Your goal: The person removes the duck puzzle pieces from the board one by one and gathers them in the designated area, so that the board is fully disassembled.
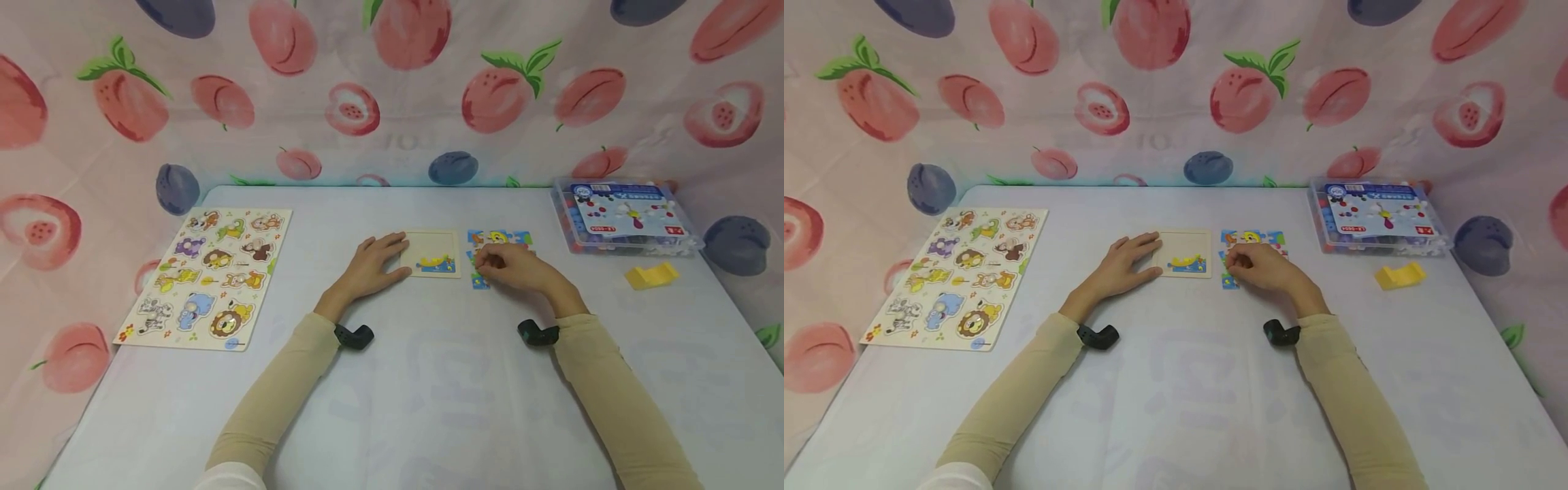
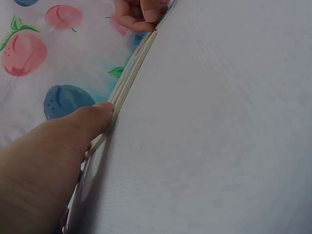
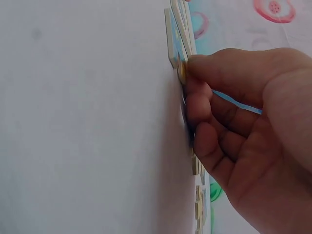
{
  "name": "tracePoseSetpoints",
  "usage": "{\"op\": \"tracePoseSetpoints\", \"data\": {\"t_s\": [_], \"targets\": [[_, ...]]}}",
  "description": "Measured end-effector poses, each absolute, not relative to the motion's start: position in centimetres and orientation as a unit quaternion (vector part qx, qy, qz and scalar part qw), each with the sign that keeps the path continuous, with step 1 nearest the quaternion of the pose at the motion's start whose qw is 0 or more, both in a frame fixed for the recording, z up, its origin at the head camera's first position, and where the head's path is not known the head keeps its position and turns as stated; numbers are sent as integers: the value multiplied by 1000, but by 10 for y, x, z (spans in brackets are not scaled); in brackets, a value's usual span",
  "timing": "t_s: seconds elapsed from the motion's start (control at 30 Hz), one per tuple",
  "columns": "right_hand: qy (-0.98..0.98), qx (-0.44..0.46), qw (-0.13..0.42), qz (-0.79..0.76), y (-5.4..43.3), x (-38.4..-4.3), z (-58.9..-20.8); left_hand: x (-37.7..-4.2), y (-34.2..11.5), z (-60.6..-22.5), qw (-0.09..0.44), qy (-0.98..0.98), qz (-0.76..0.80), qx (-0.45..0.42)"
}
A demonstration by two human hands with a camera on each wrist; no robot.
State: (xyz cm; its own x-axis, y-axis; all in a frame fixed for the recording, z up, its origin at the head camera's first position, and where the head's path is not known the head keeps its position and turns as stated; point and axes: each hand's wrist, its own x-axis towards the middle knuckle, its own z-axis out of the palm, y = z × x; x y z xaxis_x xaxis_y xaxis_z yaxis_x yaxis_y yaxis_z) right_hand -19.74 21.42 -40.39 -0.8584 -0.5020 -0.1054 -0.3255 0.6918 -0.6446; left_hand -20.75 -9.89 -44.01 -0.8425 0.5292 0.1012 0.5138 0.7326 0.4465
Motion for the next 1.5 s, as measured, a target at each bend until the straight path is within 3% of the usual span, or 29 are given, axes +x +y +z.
{"op": "tracePoseSetpoints", "data": {"t_s": [0.4,0.93,1.5], "targets": [[905,-266,69,-323,196,-198,-406,-207,-98,-438,18,932,231,278],[897,-313,107,-293,149,-201,-405,-208,-98,-441,14,930,238,278],[901,-318,100,-276,139,-204,-406,-208,-99,-438,13,929,241,279]]}}
